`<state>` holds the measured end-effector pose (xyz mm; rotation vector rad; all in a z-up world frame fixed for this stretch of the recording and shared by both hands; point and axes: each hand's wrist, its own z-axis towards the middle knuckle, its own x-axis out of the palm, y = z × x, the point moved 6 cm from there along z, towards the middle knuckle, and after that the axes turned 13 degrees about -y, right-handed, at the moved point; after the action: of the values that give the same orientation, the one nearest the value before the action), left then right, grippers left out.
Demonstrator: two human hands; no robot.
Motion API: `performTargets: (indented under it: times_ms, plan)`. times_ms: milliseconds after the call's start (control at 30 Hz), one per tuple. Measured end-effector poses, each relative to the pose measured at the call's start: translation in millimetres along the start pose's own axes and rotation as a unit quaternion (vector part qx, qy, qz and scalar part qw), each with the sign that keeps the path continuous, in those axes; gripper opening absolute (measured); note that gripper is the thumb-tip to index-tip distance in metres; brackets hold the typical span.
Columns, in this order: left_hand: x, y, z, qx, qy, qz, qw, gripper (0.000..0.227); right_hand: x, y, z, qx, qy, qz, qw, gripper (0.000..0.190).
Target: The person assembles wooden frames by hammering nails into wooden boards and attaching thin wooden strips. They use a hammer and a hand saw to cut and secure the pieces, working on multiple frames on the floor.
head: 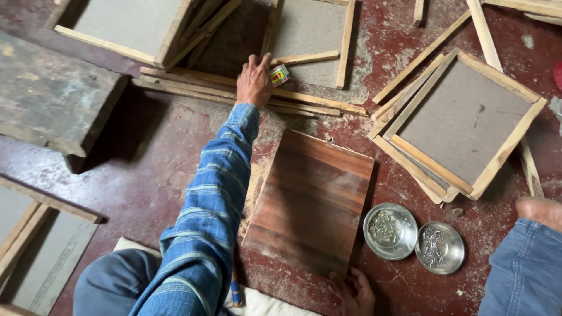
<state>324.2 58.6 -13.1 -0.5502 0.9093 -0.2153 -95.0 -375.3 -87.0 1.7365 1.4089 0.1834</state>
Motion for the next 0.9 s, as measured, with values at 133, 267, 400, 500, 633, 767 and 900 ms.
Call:
performTargets:
  times_ms: [133,267,400,500,633,767,900]
  plan:
    - [22.8,17.8,0.3,0.021,0.024,0.080,0.996,0.045,2.2,-15.5,16.2,-0.038,0.029,0.047,0.998,0.055]
    - [55.1,30.2,7.2,0.063,0.033,0.125,0.990,0.042,-2.0,-21.8,11.2,-0.046,0.029,0.073,0.996,0.055]
    - [65.1,57.7,13.7,0.075,0.048,0.166,0.982,0.046,-1.9,-14.0,4.8,-0.029,0.012,0.034,0.999,0.052]
    - [62.3,67.4,9.9,0.027,0.037,0.154,0.987,0.035,-0.4,-4.2,-2.7,-0.057,0.024,0.053,0.997,0.051]
    - [37.9,63.8,7.7,0.042,-0.033,0.163,0.985,0.038,5.0,8.1,-9.8,-0.065,0.027,0.075,0.995,0.051]
    - [22.6,38.6,-0.3,0.080,-0.080,0.227,0.967,0.045,4.8,22.3,-23.3,-0.069,0.041,0.071,0.994,0.050]
    - [25.6,-32.2,-18.8,0.126,-0.049,0.140,0.981,0.048,2.2,34.8,-32.4,-0.088,0.033,0.016,0.995,0.048]
